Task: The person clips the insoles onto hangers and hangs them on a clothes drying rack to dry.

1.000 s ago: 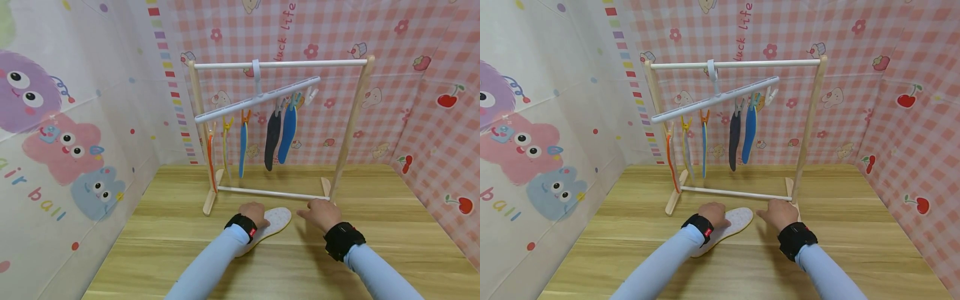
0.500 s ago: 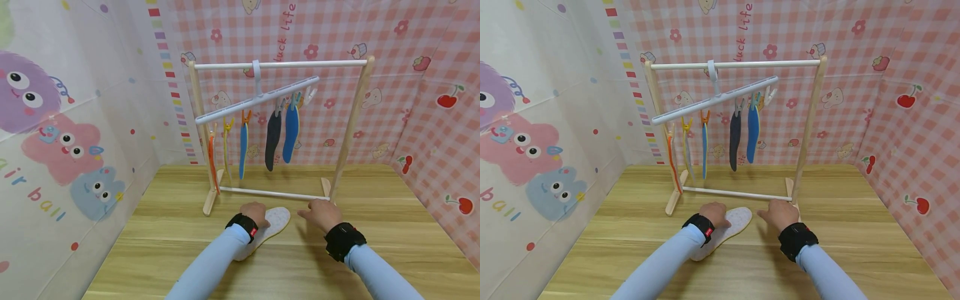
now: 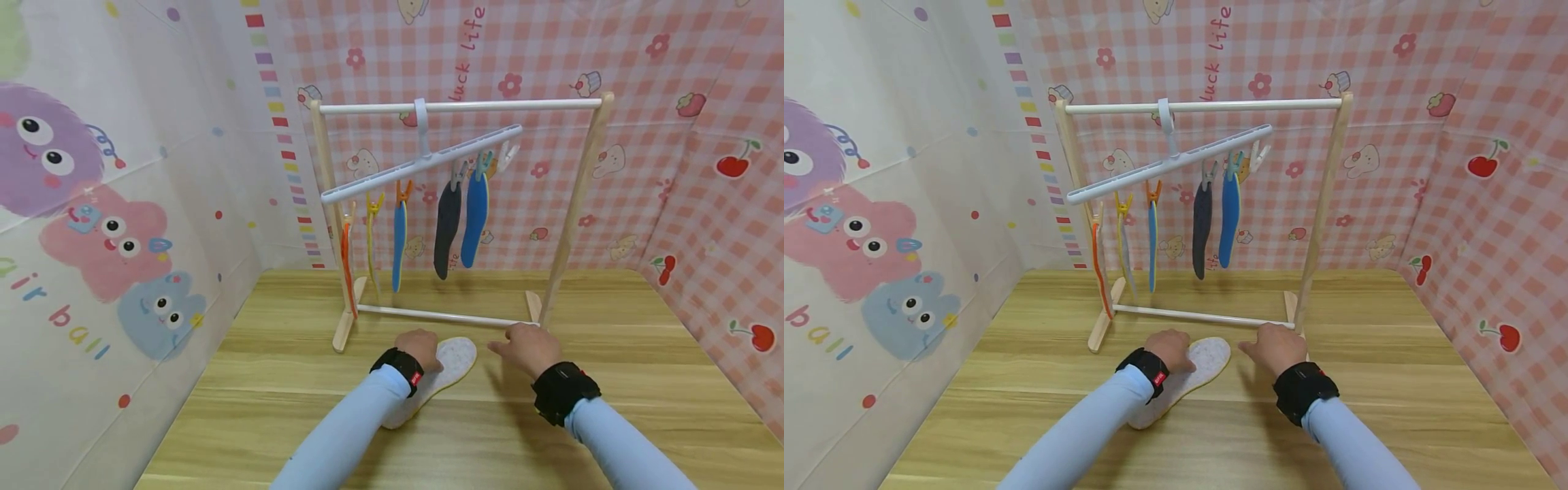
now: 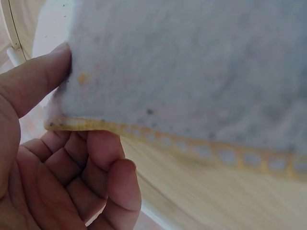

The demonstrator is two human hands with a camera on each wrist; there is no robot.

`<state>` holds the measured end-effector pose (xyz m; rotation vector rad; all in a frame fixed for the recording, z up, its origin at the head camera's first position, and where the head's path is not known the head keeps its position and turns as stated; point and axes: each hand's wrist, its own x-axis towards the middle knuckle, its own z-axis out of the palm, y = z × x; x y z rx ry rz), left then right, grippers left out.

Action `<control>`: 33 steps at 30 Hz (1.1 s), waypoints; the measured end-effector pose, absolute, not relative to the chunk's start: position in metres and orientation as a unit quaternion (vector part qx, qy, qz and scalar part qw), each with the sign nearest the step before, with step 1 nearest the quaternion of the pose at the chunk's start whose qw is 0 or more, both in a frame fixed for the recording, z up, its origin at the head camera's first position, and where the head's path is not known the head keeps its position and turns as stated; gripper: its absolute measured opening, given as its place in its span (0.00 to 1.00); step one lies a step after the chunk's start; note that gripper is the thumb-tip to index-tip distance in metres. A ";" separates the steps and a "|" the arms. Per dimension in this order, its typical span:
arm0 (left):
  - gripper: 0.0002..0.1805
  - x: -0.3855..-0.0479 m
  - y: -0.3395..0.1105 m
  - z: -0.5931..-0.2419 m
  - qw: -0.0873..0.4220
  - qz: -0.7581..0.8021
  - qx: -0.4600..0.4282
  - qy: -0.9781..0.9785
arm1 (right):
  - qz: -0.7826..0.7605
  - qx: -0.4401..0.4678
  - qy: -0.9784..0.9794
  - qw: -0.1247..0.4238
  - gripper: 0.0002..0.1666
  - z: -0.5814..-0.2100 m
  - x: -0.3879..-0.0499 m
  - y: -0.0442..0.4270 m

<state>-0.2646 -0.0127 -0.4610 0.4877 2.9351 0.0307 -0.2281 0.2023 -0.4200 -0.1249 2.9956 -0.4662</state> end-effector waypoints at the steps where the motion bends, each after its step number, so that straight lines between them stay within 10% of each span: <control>1: 0.16 -0.264 -0.013 -0.460 0.082 0.010 0.164 0.983 | -0.153 -0.042 0.986 0.054 0.31 -0.420 -0.228 0.202; 33: 0.15 -0.277 -0.017 -0.430 -0.062 0.171 0.231 0.956 | -0.158 -0.046 0.985 0.044 0.29 -0.412 -0.231 0.207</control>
